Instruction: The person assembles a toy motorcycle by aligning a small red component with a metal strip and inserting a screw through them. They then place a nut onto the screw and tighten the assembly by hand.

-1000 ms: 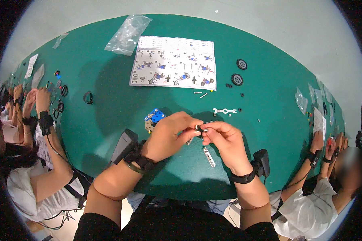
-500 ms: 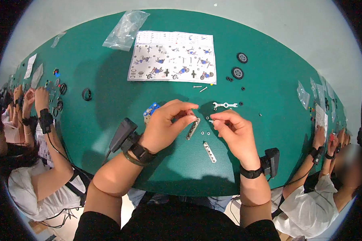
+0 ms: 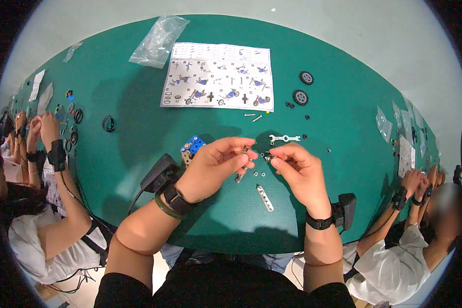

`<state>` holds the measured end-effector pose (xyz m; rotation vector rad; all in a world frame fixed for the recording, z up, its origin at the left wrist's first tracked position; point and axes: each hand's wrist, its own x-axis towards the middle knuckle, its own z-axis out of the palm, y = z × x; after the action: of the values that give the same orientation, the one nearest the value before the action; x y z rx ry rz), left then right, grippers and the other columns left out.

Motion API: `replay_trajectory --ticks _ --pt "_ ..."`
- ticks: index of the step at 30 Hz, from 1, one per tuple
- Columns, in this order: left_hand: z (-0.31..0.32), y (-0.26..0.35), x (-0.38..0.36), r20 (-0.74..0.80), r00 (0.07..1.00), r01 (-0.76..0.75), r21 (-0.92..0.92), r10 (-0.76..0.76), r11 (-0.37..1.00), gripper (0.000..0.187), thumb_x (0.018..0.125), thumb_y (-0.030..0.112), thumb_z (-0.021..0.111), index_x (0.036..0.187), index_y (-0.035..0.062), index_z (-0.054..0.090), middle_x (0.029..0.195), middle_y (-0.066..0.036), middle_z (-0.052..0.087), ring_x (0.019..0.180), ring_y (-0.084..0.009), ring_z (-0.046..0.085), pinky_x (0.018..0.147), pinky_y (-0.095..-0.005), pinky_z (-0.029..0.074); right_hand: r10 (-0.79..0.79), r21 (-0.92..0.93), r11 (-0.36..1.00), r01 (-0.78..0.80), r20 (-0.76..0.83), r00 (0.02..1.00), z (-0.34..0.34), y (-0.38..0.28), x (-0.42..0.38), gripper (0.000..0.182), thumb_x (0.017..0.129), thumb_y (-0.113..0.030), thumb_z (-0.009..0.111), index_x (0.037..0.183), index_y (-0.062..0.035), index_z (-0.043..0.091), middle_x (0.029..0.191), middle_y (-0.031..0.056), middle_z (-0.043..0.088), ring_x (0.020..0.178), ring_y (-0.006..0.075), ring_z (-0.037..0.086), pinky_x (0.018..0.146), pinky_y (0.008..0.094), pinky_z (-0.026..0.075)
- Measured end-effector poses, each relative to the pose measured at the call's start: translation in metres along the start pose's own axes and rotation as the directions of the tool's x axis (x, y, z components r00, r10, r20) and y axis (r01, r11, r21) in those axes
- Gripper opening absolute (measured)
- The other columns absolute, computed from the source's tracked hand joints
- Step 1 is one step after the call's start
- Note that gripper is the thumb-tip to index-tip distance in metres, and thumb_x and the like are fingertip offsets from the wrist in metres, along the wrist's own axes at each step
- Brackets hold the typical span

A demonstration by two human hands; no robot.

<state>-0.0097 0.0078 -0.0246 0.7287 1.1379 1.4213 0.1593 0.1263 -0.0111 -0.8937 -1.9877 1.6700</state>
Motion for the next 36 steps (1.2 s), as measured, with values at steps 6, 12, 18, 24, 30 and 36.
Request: replay_trajectory --ticks 6,12,18,24,30,36 --pt "-0.001 -0.001 0.0 -0.008 1.0 0.005 0.026 -0.004 1.0 0.029 0.089 0.005 0.05 0.117 0.0029 0.05 0.101 -0.009 0.061 0.087 -0.0113 0.057 0.072 -0.0234 0.047 -0.008 0.024 1.0 0.008 0.016 1.0 -0.001 0.0 0.0 0.014 0.079 -0.003 0.063 0.093 -0.0034 0.062 0.081 0.0002 0.057 0.072 0.0062 0.054 0.063 0.02 0.043" --pt "-0.004 -0.001 0.0 -0.02 1.0 0.015 0.087 -0.013 0.996 0.024 0.089 0.009 0.051 0.113 0.0033 0.053 0.099 -0.006 0.062 0.084 -0.0083 0.057 0.069 -0.0222 0.047 0.018 0.141 0.99 -0.023 0.032 0.999 -0.001 -0.001 0.0 0.014 0.08 -0.002 0.062 0.095 -0.0034 0.062 0.079 -0.0004 0.059 0.069 0.0054 0.053 0.061 0.0191 0.043" --pt "0.0 0.006 -0.001 -0.084 0.98 -0.102 0.574 0.182 0.813 0.022 0.085 0.007 0.055 0.106 0.004 0.059 0.084 -0.006 0.061 0.075 -0.0119 0.057 0.062 -0.0238 0.045 0.011 0.166 0.986 -0.018 0.042 0.999 -0.001 -0.001 0.0 0.016 0.08 -0.002 0.063 0.096 -0.0031 0.062 0.081 0.0002 0.06 0.072 0.0057 0.055 0.063 0.0199 0.045" --pt "-0.005 0.0 0.003 0.027 0.85 -0.278 0.872 0.527 0.403 0.021 0.08 0.002 0.059 0.1 0.0056 0.063 0.082 -0.009 0.056 0.068 -0.0209 0.056 0.058 -0.0285 0.044 -0.047 0.136 0.99 0.037 0.076 0.996 0.0 -0.006 -0.002 0.018 0.079 0.0 0.063 0.096 -0.0032 0.061 0.088 0.0014 0.059 0.08 0.0065 0.056 0.067 0.0195 0.046" --pt "-0.012 0.005 0.004 0.115 0.821 -0.251 0.953 0.559 0.172 0.017 0.075 0.005 0.062 0.092 0.0088 0.065 0.083 -0.007 0.057 0.072 -0.0253 0.055 0.062 -0.0331 0.045 -0.14 0.187 0.975 0.118 0.113 0.984 0.001 -0.005 -0.002 0.02 0.078 0.003 0.063 0.097 -0.0028 0.061 0.093 0.0027 0.057 0.08 0.0068 0.055 0.067 0.0199 0.045" --pt "-0.012 0.005 0.005 0.145 0.824 -0.259 0.956 0.548 0.137 0.012 0.074 0.009 0.064 0.086 0.0104 0.065 0.083 -0.003 0.059 0.077 -0.0222 0.054 0.066 -0.0342 0.041 -0.173 0.217 0.966 0.143 0.124 0.977 0.002 -0.003 -0.002 0.021 0.078 0.004 0.061 0.098 -0.0033 0.061 0.093 0.0023 0.057 0.077 0.0056 0.052 0.064 0.0187 0.042"
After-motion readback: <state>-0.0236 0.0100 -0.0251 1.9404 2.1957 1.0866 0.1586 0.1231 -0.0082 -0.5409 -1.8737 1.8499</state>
